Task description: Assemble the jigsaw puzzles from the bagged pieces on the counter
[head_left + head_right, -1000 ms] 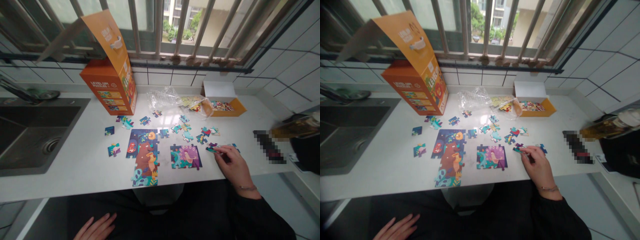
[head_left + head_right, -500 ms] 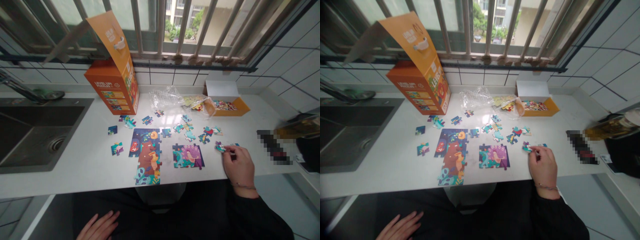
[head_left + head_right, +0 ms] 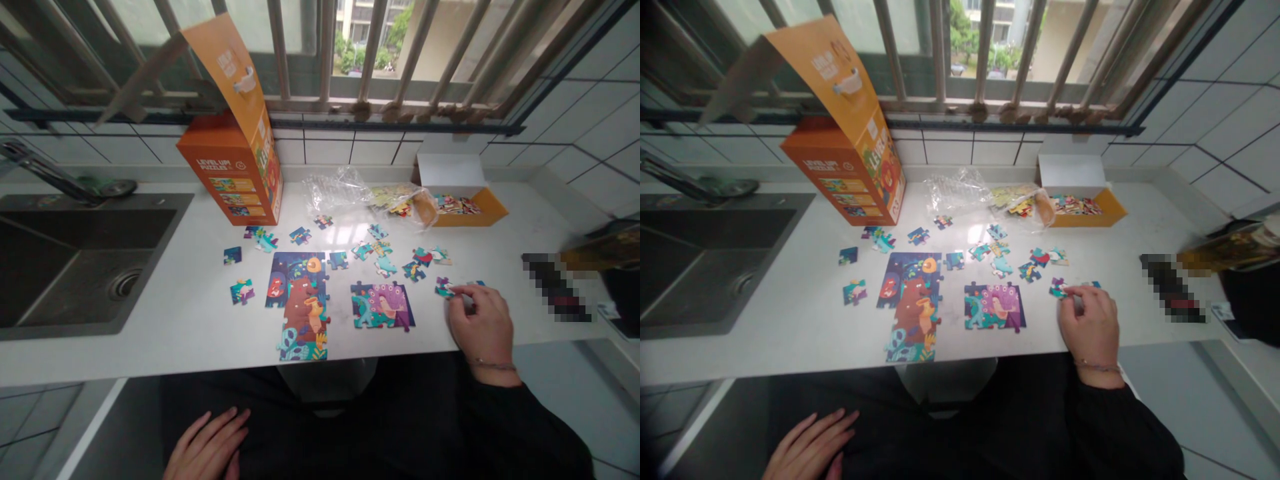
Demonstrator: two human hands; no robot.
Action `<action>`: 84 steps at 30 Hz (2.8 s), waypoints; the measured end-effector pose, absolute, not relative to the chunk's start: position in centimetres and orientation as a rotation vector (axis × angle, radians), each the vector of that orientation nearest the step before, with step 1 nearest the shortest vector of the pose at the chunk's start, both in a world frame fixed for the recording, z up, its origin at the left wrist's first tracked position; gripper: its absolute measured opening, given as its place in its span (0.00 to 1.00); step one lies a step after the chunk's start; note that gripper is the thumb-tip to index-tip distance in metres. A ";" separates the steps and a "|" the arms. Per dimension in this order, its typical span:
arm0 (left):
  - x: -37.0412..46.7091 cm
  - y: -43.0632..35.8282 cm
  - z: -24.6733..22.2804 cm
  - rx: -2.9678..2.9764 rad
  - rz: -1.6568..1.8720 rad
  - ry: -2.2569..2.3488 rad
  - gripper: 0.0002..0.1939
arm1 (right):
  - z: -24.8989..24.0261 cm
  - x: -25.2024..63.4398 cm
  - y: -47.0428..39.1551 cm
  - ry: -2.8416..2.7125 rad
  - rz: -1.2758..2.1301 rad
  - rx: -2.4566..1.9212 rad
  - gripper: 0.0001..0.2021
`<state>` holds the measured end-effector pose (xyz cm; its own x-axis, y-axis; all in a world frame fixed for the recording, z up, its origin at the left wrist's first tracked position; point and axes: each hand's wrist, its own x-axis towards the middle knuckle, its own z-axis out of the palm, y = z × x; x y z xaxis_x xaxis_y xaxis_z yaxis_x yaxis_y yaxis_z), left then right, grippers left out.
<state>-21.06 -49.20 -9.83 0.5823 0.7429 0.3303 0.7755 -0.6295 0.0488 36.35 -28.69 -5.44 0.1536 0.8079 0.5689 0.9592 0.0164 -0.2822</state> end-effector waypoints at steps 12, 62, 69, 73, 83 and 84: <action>-11.8 -37.2 -2.8 -2.730 -0.507 -1.385 0.33 | -5.6 36.7 -28.6 -1.776 -0.320 -1.756 0.08; -8.9 -34.2 -2.2 -2.855 -0.516 -1.461 0.30 | 4.5 22.6 -16.8 -2.414 0.489 -1.456 0.04; -8.7 -34.2 -2.1 -2.865 -0.515 -1.465 0.31 | 2.0 18.4 -26.9 -1.912 1.278 -1.444 0.14; -8.7 -34.2 -2.0 -2.868 -0.510 -1.473 0.30 | 0.4 17.5 -27.7 -1.964 1.106 -1.610 0.09; -8.6 -34.2 -2.1 -2.866 -0.560 -1.493 0.31 | 0.4 17.1 -27.6 -2.219 0.799 -1.709 0.07; -8.5 -34.2 -2.1 -2.869 -0.556 -1.490 0.31 | 0.4 17.0 -27.6 -2.252 0.746 -1.704 0.07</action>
